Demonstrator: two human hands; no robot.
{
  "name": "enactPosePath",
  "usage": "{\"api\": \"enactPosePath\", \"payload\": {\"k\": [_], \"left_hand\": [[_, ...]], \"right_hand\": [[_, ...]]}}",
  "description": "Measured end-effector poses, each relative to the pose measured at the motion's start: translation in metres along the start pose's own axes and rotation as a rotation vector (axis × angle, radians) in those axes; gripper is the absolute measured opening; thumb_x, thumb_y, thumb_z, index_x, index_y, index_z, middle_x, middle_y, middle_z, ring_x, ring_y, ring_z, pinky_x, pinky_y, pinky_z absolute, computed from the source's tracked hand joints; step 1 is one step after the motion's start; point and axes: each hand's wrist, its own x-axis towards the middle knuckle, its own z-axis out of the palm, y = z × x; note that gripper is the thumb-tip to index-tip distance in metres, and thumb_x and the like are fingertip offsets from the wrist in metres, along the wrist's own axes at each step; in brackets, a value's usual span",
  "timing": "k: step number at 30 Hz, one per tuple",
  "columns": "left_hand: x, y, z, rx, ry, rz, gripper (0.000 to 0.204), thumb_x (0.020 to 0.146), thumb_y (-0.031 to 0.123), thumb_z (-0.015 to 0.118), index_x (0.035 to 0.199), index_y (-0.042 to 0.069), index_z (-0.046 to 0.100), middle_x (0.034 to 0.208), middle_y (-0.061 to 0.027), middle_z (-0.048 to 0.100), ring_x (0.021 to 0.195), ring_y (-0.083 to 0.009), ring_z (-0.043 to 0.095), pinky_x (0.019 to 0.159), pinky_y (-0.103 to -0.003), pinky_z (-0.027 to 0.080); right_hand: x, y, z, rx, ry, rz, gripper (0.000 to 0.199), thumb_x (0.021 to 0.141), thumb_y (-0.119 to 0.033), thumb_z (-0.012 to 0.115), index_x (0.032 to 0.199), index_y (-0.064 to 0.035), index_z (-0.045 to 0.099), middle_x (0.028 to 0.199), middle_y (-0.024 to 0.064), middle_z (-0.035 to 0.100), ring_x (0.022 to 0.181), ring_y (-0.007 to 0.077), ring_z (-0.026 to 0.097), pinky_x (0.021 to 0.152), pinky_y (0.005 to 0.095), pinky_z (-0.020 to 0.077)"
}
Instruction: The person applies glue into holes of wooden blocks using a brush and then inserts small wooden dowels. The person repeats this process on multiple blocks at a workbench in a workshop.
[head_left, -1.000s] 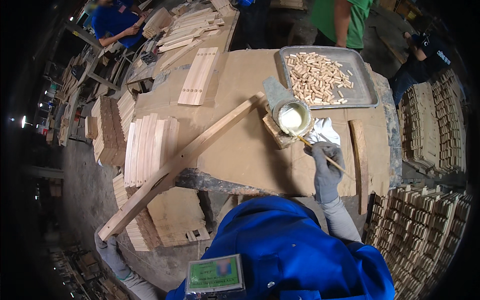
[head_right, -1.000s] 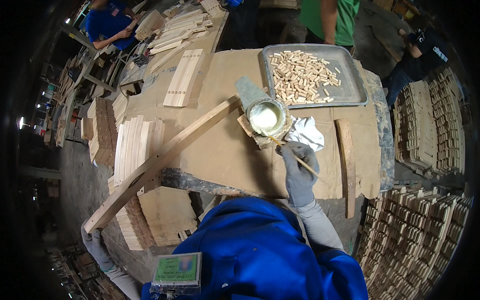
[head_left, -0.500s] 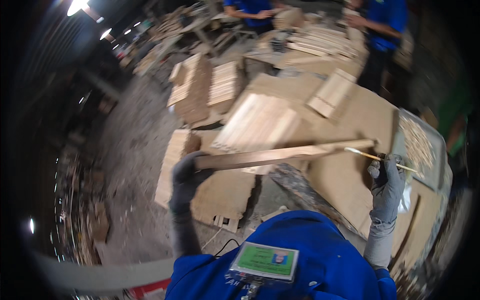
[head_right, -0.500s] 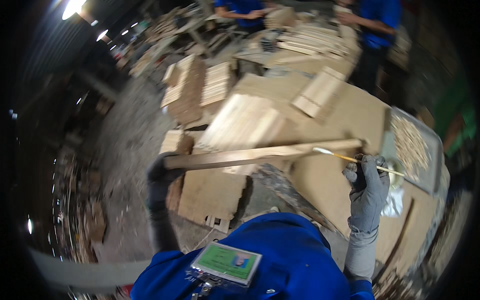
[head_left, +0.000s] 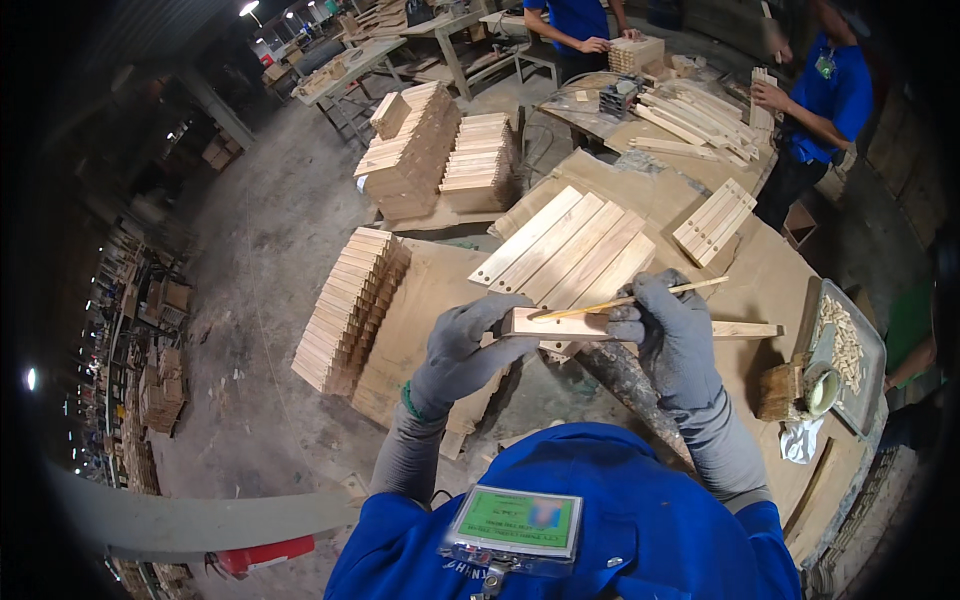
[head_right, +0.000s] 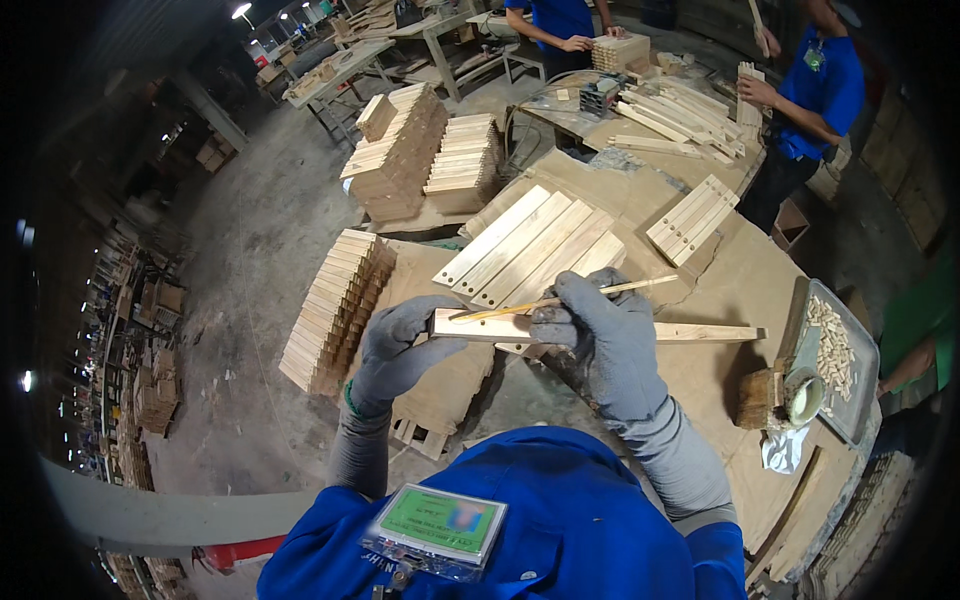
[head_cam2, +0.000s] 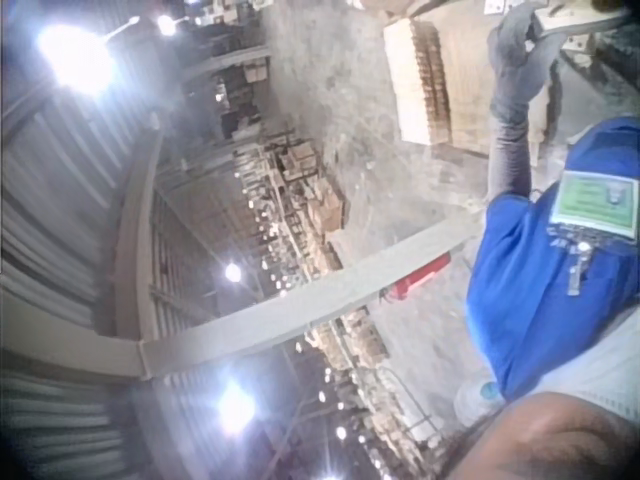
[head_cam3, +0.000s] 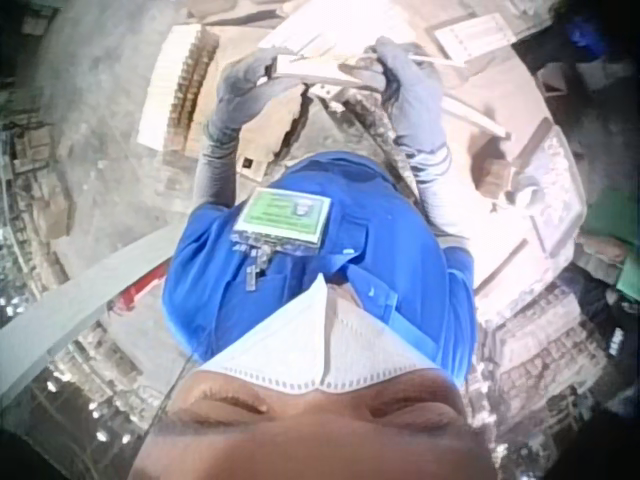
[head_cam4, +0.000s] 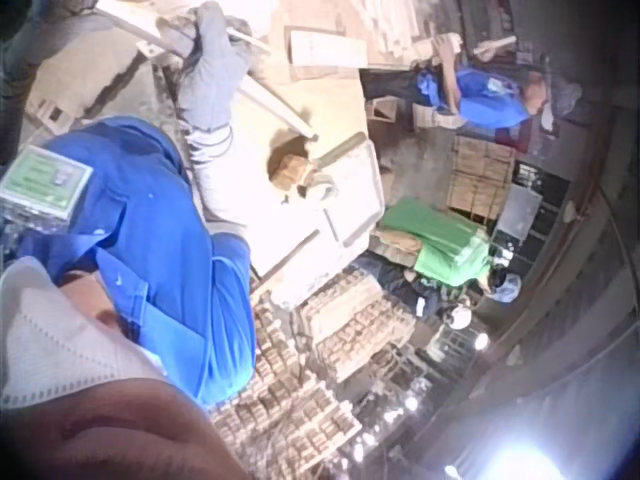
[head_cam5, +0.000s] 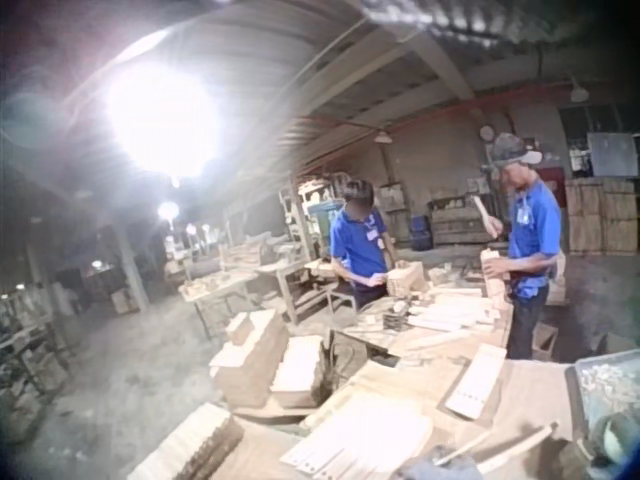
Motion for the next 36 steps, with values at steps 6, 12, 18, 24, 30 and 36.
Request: {"api": "enactPosePath", "payload": {"k": [6,12,18,24,30,36], "left_hand": [[0.001,-0.006,-0.004,0.018,-0.041,-0.099,0.038,0.069,0.009,0.076,0.103,0.001,0.061,0.081,-0.0097,0.065,0.066,-0.0152,0.061,0.060,-0.025,0.049],[0.004,-0.010,-0.004,0.018,-0.045,-0.025,0.039,0.069,0.008,0.076,0.104,0.002,0.060,0.089,-0.0120,0.067,0.077,-0.0189,0.066,0.066,-0.028,0.051],[0.002,-0.008,-0.003,-0.114,-0.066,-0.139,0.034,0.072,0.001,0.073,0.104,0.002,0.060,0.095,-0.0104,0.067,0.083,-0.0165,0.065,0.072,-0.027,0.051],[-0.002,-0.008,0.000,-0.246,0.011,-0.231,0.030,0.071,-0.005,0.071,0.099,-0.003,0.061,0.092,-0.0091,0.066,0.084,-0.0137,0.062,0.074,-0.025,0.050],[-0.009,-0.011,0.003,-0.370,0.068,-0.282,0.034,0.070,-0.010,0.068,0.103,-0.006,0.060,0.096,-0.0108,0.065,0.088,-0.0158,0.061,0.079,-0.028,0.049],[-0.007,-0.006,0.003,-0.297,0.077,-0.328,0.036,0.069,-0.009,0.069,0.103,-0.005,0.061,0.097,-0.0098,0.065,0.090,-0.0156,0.060,0.081,-0.027,0.048]], "right_hand": [[0.001,0.011,0.005,-0.040,0.087,0.008,0.011,0.086,-0.008,0.058,0.084,-0.0014,0.051,0.073,0.0101,0.058,0.057,0.0153,0.060,0.057,0.0277,0.0567],[-0.003,0.011,-0.016,0.078,0.164,0.026,0.015,0.084,-0.008,0.063,0.087,0.0026,0.053,0.075,0.0126,0.062,0.060,0.0187,0.065,0.054,0.0305,0.0587],[-0.005,0.011,-0.044,0.105,0.225,0.053,0.013,0.086,-0.011,0.062,0.086,0.0010,0.056,0.072,0.0113,0.062,0.059,0.0161,0.064,0.054,0.0260,0.0584],[-0.009,0.004,-0.058,-0.021,0.358,0.058,0.013,0.089,-0.014,0.059,0.087,-0.0018,0.055,0.071,0.0044,0.057,0.057,0.0088,0.055,0.050,0.0184,0.0477],[-0.015,-0.003,-0.086,-0.037,0.404,0.023,0.016,0.090,-0.015,0.057,0.091,0.0006,0.056,0.074,0.0057,0.059,0.058,0.0087,0.056,0.052,0.0185,0.0465],[-0.016,-0.005,-0.133,-0.033,0.383,-0.038,0.015,0.087,-0.009,0.059,0.094,0.0038,0.057,0.084,0.0088,0.062,0.065,0.0122,0.062,0.062,0.0218,0.0554]]}}
